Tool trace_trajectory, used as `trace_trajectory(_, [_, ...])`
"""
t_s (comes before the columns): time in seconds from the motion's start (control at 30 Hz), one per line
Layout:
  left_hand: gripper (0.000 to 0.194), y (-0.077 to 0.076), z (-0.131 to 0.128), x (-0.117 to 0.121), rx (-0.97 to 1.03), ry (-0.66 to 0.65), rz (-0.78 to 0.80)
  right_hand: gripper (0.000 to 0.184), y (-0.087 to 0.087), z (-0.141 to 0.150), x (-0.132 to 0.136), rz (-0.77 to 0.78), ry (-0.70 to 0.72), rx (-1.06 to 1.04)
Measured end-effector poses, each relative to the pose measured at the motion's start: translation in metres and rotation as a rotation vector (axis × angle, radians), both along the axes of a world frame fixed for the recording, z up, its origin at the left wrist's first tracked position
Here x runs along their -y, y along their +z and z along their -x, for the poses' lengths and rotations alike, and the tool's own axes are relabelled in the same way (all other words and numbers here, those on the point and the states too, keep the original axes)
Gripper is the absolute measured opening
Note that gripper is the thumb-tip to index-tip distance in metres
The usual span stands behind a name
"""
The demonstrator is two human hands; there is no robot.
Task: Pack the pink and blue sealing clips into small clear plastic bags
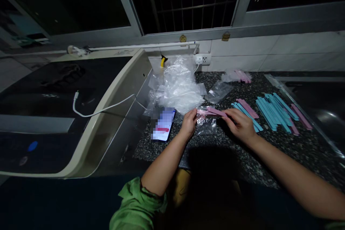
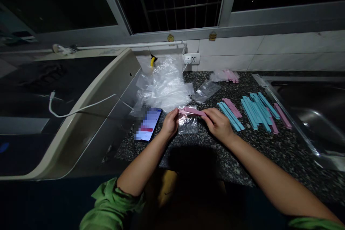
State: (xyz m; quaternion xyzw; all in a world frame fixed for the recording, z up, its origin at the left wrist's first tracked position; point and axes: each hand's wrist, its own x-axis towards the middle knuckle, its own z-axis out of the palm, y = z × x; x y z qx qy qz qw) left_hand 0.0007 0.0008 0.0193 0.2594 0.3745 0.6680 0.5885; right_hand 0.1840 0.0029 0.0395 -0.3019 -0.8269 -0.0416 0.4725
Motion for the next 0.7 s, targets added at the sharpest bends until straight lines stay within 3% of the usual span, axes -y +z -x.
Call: trace_trajectory(0.7, [0.028,-0.0064,0.0025,-0.0024,-0.006,0.025,-0.040,0.012,-0.0033,-0.0029,-0.0022,0.246,-0.030,-0.132])
